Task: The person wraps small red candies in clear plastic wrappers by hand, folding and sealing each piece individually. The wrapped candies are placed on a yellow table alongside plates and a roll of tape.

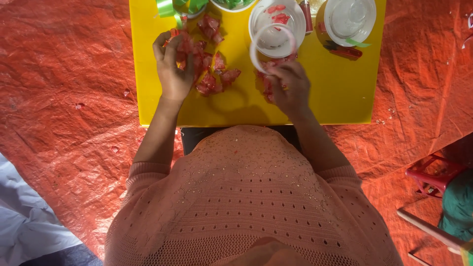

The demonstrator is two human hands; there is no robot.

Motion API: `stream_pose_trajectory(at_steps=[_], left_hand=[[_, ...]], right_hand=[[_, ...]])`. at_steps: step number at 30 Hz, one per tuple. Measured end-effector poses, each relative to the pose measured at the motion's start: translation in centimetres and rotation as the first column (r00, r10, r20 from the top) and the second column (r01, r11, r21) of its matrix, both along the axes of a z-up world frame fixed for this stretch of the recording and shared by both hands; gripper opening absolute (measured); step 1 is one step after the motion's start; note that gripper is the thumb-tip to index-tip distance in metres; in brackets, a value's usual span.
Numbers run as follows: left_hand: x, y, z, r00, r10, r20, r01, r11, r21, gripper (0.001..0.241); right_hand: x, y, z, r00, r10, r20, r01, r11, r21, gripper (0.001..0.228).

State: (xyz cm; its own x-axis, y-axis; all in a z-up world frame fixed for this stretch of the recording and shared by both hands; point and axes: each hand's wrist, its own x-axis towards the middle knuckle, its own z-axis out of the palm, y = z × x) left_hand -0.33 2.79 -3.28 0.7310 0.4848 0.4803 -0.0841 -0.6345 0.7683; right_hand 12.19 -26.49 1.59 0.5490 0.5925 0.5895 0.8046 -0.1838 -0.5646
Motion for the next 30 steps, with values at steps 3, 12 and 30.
stream_pose_trajectory(at_steps=[3, 12, 30], left_hand=[[0.5, 0.0, 0.0, 0.997, -0.005, -0.077, 0.020, 0.980, 0.198, 0.045], [4.6, -9.6, 2.8, 0.962, -0.251, -0.111, 0.275, 0.877, 0.394, 0.033], [14.1, -21.2, 0.3, 0.430, -0.376, -0.821, 0.844, 0.490, 0.218, 0.069]], right_hand=[[0.7, -4.2, -1.3, 0.991, -0.130, -0.011, 0.131, 0.991, 0.033, 0.009], [1.8, -13.5, -7.8, 0.859, -0.495, -0.131, 0.493, 0.868, -0.052, 0.010], [2.2, -14.1, -8.9, 0.851, -0.463, -0.247, 0.482, 0.876, 0.020, 0.004]])
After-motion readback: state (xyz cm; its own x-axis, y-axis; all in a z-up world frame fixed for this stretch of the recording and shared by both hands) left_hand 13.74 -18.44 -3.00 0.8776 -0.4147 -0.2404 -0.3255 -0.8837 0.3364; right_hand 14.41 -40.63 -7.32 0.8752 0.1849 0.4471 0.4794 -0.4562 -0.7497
